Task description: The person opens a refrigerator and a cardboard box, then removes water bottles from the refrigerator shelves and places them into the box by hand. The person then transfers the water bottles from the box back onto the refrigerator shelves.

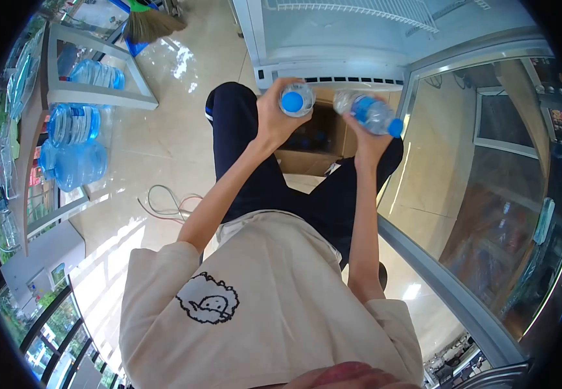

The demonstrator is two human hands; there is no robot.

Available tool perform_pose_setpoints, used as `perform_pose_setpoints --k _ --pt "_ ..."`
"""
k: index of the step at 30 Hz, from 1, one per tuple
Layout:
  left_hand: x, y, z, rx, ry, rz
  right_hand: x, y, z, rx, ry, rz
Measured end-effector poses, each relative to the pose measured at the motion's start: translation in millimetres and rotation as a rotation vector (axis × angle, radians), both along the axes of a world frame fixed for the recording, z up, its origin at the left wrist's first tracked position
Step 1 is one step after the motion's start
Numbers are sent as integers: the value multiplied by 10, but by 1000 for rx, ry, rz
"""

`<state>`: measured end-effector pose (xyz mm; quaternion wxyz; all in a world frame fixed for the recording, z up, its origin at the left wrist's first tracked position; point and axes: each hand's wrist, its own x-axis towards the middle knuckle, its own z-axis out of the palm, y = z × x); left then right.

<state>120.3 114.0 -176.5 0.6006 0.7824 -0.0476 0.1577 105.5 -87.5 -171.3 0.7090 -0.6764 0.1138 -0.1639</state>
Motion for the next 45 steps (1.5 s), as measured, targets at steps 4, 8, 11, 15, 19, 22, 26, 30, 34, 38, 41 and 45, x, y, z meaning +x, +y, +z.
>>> perform_pose_setpoints --k 4,8,11,15,19,22,26,30,34,38,41,45 --pt "-222 -15 -799 125 112 -125 -152 -44 -852 -46 217 210" --pt "-327 -16 -1548 244 261 -241 -95 -28 -1623 -210 319 352" --pt "-329 -60 -2002 376 371 -247 -64 21 -2025 -301 388 388" --pt "-322 -124 -2684 522 450 -147 12 112 -2456 -433 429 431" --pt "-301 -126 -2834 383 658 -107 64 161 -2725 -756 401 627" --pt "-323 -107 -2808 413 711 -160 99 191 -2856 -921 484 712" --pt "-283 -107 -2623 466 667 -176 71 196 -3237 -911 550 786" --pt "-323 -106 -2821 602 813 -289 75 199 -3275 -823 623 786" --pt "-521 -81 -3228 857 788 -436 2 163 -3509 -726 880 835" --pt "-444 -135 -3186 742 911 -409 21 160 -3343 -661 863 1044" --pt "-257 -182 -2700 681 921 -415 -128 231 -3460 -779 677 989" --pt "-373 -131 -2532 571 759 -288 -85 306 -2902 -720 529 914"
